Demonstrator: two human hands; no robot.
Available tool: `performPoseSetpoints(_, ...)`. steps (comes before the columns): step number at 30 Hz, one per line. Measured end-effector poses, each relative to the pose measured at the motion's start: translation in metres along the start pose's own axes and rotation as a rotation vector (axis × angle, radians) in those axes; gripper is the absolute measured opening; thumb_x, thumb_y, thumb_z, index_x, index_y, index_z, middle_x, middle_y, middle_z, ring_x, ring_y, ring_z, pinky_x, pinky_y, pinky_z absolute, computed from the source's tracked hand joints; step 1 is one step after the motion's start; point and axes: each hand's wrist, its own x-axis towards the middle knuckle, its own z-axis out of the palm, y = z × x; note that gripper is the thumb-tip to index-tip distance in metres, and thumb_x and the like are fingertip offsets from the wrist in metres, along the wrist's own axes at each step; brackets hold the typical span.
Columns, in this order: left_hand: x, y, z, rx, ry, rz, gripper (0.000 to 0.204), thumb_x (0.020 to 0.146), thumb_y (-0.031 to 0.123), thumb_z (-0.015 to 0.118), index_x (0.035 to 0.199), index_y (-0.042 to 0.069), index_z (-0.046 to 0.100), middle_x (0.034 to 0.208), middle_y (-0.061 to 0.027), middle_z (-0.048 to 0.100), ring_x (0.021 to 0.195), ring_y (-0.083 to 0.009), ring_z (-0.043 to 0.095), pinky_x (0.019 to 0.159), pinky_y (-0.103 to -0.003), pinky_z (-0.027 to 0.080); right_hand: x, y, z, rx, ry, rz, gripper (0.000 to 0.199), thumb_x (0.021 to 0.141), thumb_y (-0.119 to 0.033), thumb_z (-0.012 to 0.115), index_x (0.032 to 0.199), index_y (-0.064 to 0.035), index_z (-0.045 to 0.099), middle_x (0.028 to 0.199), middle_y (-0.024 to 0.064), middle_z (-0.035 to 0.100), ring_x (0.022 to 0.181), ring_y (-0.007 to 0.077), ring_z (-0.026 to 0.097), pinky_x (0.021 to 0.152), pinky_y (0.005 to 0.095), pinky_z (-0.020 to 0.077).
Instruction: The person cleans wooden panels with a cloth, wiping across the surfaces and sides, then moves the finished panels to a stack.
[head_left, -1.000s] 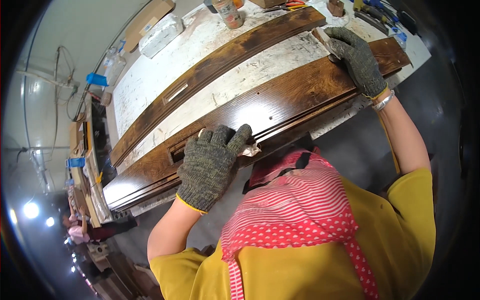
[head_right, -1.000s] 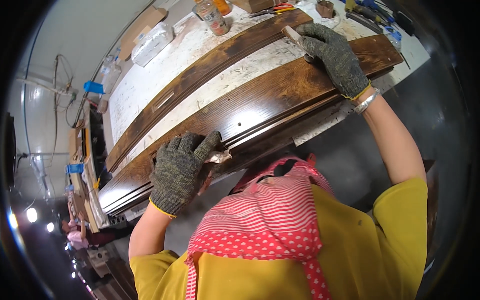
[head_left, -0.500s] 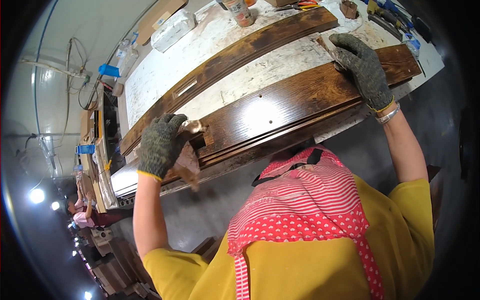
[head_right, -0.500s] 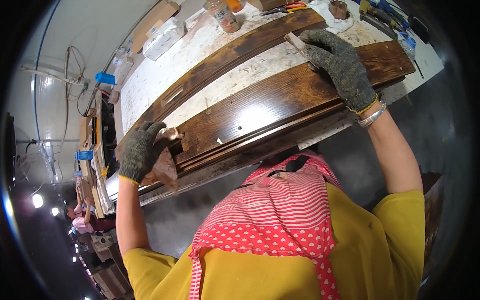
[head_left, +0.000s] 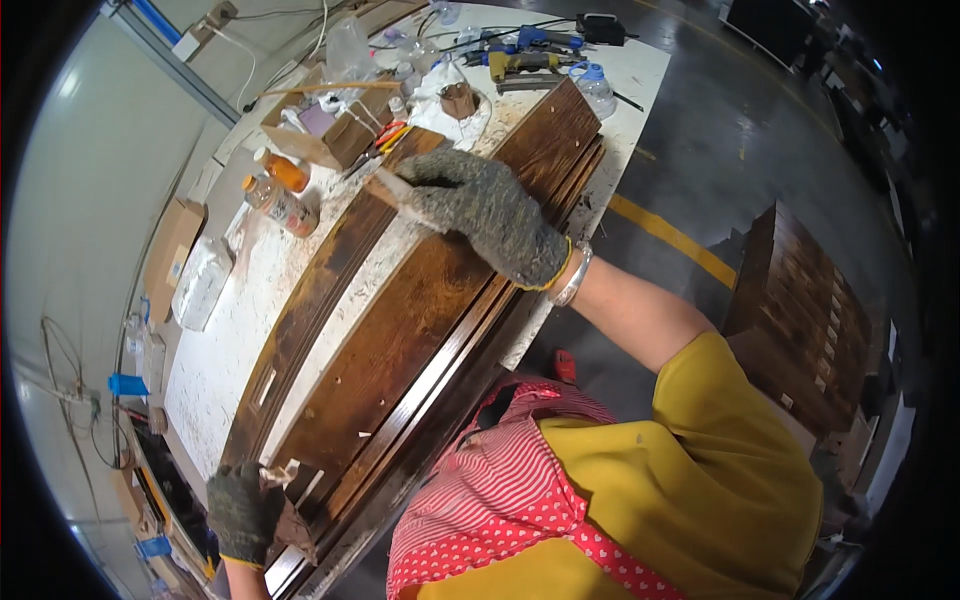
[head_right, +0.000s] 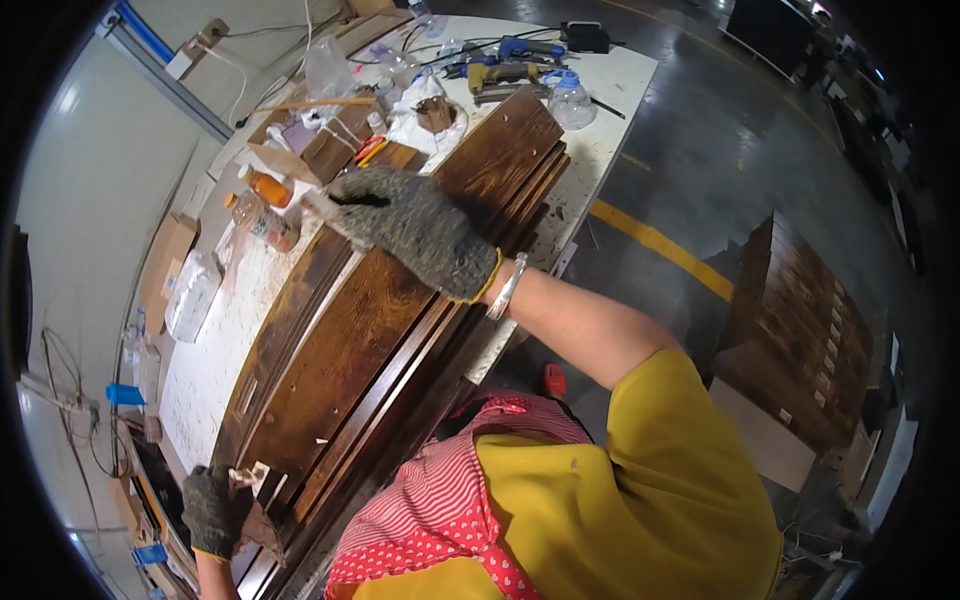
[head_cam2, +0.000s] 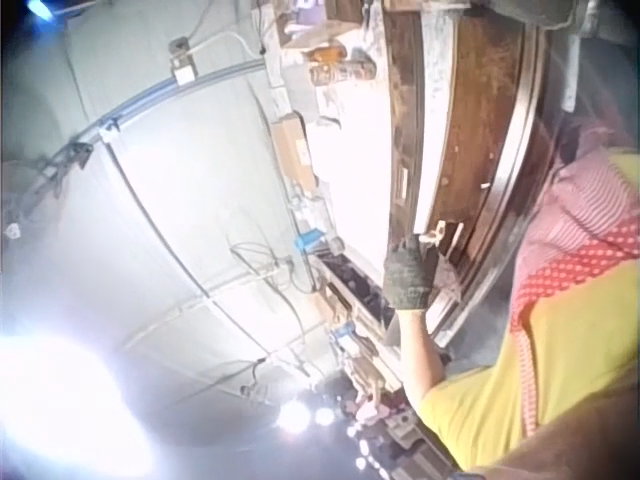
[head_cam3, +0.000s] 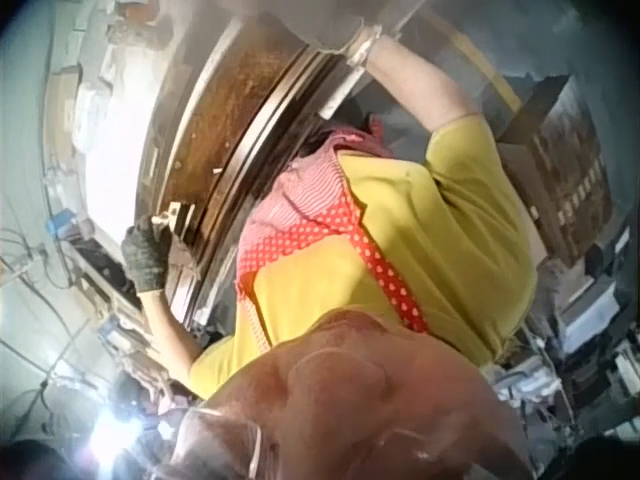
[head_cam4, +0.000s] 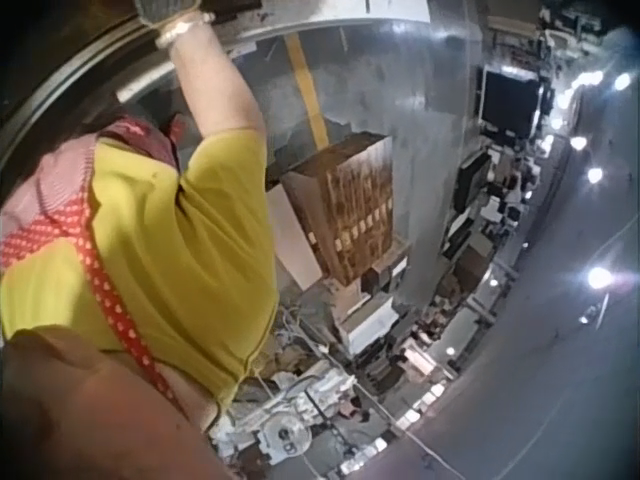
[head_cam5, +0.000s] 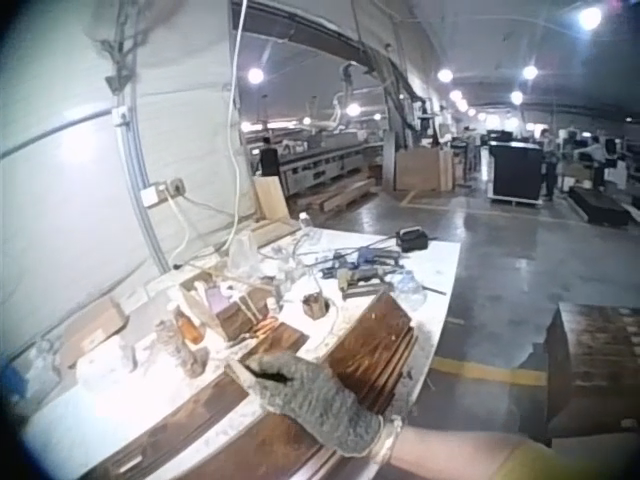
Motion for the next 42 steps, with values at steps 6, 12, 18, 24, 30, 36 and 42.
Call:
performPoseSetpoints(6, -0.030, 0.017, 0.002, 0.113, 0.187, -0.134, 0.032, 0.067, 0.018, 0.078, 0.093, 0.011, 0.062, 0.093, -0.0111, 0.063, 0.095, -0.0324, 0.058, 0.084, -0.044, 0.044, 0.007, 0.008, 0.028, -0.245, -0.067, -0.440, 0.037, 0.089, -0.028, 0.072, 0.116, -0.0026, 0.066, 0.108, 0.0115, 0.064, 0.099, 0.0182, 0.063, 0.084, 0.0306, 0.0543)
performPoseSetpoints(12, -0.055, 0.028, 0.024, 0.166, 0.296, -0.148, 0.024, 0.074, 0.025, 0.069, 0.093, 0.013, 0.060, 0.092, -0.0084, 0.061, 0.095, -0.0298, 0.057, 0.083, -0.046, 0.043, -0.011, -0.021, 0.038, -0.162, -0.220, -0.177, 0.040, 0.093, -0.032, 0.067, 0.121, -0.0041, 0.065, 0.106, 0.0099, 0.065, 0.092, 0.0168, 0.066, 0.081, 0.0288, 0.0558)
performPoseSetpoints(18, -0.089, 0.060, 0.029, 0.067, 0.157, -0.115, 0.035, 0.080, 0.028, 0.067, 0.111, 0.013, 0.061, 0.110, -0.0114, 0.063, 0.105, -0.0320, 0.058, 0.090, -0.049, 0.043, -0.047, -0.008, 0.017, -0.029, -0.090, 0.237, 0.037, 0.088, -0.021, 0.072, 0.119, -0.0025, 0.065, 0.111, 0.0082, 0.067, 0.093, 0.0159, 0.065, 0.080, 0.0267, 0.0545)
performPoseSetpoints(24, -0.110, 0.014, 0.007, -0.462, 0.502, -0.243, 0.035, 0.077, 0.004, 0.074, 0.111, 0.005, 0.064, 0.102, -0.0127, 0.064, 0.095, -0.0302, 0.061, 0.084, -0.040, 0.049, -0.055, 0.024, 0.011, -0.197, -0.105, 0.187, 0.039, 0.090, -0.019, 0.069, 0.121, 0.0030, 0.062, 0.111, 0.0089, 0.066, 0.096, 0.0147, 0.064, 0.083, 0.0267, 0.0541)
performPoseSetpoints(30, -0.062, 0.045, 0.018, -0.405, 0.106, -0.115, 0.086, 0.069, 0.022, 0.085, 0.142, 0.003, 0.043, 0.124, -0.0221, 0.059, 0.108, -0.0362, 0.062, 0.094, -0.042, 0.049, -0.054, 0.053, -0.015, -0.400, -0.160, -0.256, 0.053, 0.085, -0.019, 0.076, 0.131, -0.0064, 0.055, 0.128, 0.0106, 0.059, 0.107, 0.0227, 0.064, 0.087, 0.0340, 0.0556)
performPoseSetpoints(36, -0.047, 0.052, 0.051, -0.180, -0.137, -0.170, 0.110, 0.062, 0.037, 0.089, 0.148, 0.001, 0.030, 0.143, -0.0276, 0.045, 0.117, -0.0426, 0.057, 0.095, -0.047, 0.048, -0.037, 0.004, -0.095, -0.332, -0.195, -0.206, 0.047, 0.090, -0.015, 0.069, 0.133, -0.0085, 0.054, 0.129, 0.0111, 0.060, 0.113, 0.0226, 0.062, 0.096, 0.0332, 0.0534)
performPoseSetpoints(42, -0.029, 0.062, 0.006, -0.288, -0.153, -0.175, 0.094, 0.064, 0.030, 0.089, 0.141, 0.002, 0.043, 0.136, -0.0257, 0.052, 0.118, -0.0412, 0.057, 0.097, -0.045, 0.048, 0.006, -0.024, -0.258, -0.382, 0.173, 0.167, 0.036, 0.095, -0.014, 0.061, 0.129, -0.0004, 0.059, 0.115, 0.0069, 0.065, 0.102, 0.0140, 0.062, 0.090, 0.0270, 0.0525)
